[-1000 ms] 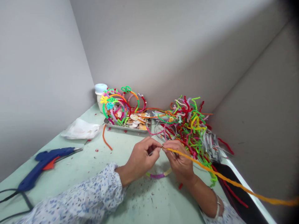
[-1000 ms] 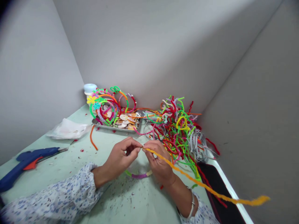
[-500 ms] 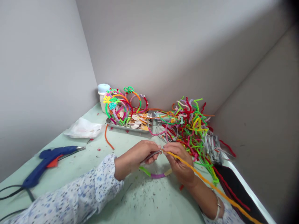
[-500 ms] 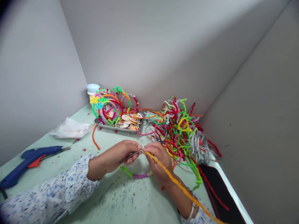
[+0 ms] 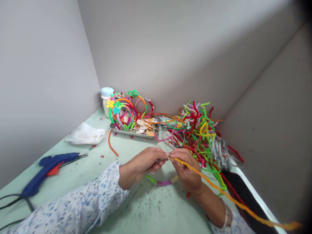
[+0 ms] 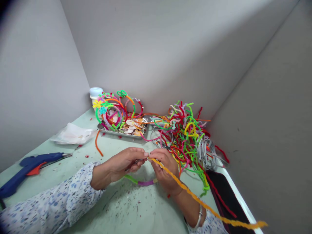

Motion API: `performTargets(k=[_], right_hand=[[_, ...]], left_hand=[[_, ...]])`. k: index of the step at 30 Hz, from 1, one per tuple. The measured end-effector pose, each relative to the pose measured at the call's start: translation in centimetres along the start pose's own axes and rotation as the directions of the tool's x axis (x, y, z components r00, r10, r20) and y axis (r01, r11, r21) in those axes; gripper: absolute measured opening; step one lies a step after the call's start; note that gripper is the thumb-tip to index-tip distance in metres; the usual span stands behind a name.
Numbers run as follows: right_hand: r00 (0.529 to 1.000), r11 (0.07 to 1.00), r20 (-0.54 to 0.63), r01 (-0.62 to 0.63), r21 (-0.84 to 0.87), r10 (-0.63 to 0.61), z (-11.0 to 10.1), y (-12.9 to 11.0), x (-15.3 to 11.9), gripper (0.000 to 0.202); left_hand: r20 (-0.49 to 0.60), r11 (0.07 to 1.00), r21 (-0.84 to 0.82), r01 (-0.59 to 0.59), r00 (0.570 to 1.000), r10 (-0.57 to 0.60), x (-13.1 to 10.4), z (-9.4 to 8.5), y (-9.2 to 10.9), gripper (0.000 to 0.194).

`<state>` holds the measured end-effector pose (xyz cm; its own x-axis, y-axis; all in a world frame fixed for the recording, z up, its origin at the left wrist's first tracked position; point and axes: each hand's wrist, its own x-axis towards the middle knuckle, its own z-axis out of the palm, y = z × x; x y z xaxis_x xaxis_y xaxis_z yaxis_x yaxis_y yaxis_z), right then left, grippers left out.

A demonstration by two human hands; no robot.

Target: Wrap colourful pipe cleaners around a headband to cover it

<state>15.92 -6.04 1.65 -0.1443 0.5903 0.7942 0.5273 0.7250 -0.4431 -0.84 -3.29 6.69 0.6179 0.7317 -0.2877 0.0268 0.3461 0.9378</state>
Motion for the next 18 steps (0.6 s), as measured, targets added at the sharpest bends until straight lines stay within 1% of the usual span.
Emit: performTargets(k=[3, 6, 8, 12, 15, 18], right_hand=[[1.0, 1.0, -0.012, -0.029, 0.001, 0.029, 0.04, -0.06, 0.04, 0.022], [0.998, 0.998, -0.028, -0.052, 0.023, 0.053, 0.13, 0.0, 0.16, 0.021], [0.997, 0.997, -0.03, -0.066, 0.042, 0.067, 0.15, 0.06, 0.25, 0.021], [0.997, 0.994, -0.034, -0.074, 0.075, 0.076, 0.08, 0.11, 0.29, 0.02], [0.997, 0.994, -0.032, -0.071, 0.078, 0.073, -0.02, 0.06, 0.25, 0.021], [0.998, 0.996, -0.023, -0.06, 0.06, 0.061, -0.09, 0.0, 0.25, 0.021]], left_hand=[[-0.025, 0.997, 0.044, -0.062, 0.998, 0.063, 0.0, 0.29, 0.06, 0.019], [-0.075, 0.988, 0.104, -0.113, 0.99, 0.121, 0.11, 0.51, 0.11, 0.021], [-0.084, 0.984, 0.112, -0.138, 0.986, 0.148, 0.13, 0.56, 0.18, 0.022], [-0.018, 0.993, 0.038, -0.116, 0.993, 0.116, -0.04, 0.42, 0.34, 0.017], [0.011, 0.997, -0.002, -0.079, 0.997, 0.079, -0.09, 0.23, 0.21, 0.01], [0.027, 0.998, -0.011, -0.065, 0.997, 0.065, 0.03, 0.02, -0.14, 0.009]])
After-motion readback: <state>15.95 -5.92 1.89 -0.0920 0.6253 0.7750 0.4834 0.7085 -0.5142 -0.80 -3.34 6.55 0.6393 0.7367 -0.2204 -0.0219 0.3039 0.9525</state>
